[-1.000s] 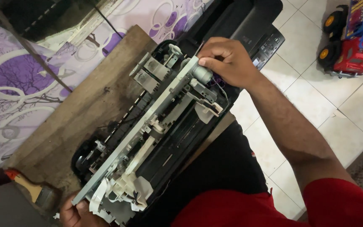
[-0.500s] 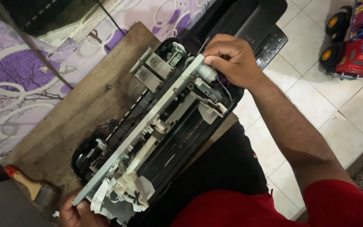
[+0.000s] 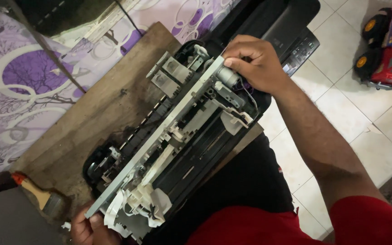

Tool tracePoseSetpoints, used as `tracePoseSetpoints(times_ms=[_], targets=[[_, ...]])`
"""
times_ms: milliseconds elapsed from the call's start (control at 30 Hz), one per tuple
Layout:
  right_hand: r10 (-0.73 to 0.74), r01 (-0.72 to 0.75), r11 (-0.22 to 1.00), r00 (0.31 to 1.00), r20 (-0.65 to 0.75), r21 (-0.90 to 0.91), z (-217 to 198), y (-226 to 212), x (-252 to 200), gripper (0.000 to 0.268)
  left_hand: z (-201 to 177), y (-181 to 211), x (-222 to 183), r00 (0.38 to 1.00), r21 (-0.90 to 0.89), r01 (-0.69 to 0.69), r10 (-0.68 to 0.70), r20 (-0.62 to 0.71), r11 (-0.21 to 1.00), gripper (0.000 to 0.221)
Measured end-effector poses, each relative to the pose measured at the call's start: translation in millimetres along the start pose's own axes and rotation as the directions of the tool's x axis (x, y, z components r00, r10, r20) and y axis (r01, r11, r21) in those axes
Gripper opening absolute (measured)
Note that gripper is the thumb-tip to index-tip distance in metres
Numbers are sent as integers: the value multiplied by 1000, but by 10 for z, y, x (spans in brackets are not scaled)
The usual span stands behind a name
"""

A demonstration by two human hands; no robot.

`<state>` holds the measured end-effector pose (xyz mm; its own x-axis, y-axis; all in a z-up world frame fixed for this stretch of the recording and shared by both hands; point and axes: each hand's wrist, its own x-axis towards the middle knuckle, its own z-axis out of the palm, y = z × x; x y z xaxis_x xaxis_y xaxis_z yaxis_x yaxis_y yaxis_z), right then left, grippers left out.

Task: Disassembling an inkjet printer to access internal components using a screwdriver and manual prying.

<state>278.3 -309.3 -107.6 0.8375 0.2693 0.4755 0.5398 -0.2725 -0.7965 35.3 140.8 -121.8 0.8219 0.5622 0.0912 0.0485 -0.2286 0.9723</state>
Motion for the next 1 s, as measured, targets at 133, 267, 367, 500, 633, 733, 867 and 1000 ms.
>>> tracePoseSetpoints(times_ms=[133,267,367,500,633,733,867,1000], targets=[[4,-4,1000,1000,-1,-7,17,32,18,16,0,112,-23,979,98,201,-197,-51,975,38],[-15,15,1000,1000,2,-5,35,71,55,19,125,315,-70,994,86,110,-108,-33,990,35],[-19,20,1000,1000,19,-24,17,120,58,21,4,-3,2,1000,-38,-8,8,12,999,38],[-39,39,999,999,24,-33,5,80,61,17,51,168,0,1000,42,14,-15,23,999,35],[-29,29,999,1000,-3,-33,28,119,7,16,-53,-31,-2,998,163,47,-40,-44,986,40],[-33,33,999,999,-1,-13,49,153,20,17,-60,-59,-2,1000,130,11,-7,-29,992,35],[1,-1,1000,1000,-1,19,50,125,29,20,100,204,-3,1000,79,-24,24,-4,997,40],[24,-24,1000,999,27,-15,47,146,18,17,6,130,-13,995,82,-102,103,-11,991,33]])
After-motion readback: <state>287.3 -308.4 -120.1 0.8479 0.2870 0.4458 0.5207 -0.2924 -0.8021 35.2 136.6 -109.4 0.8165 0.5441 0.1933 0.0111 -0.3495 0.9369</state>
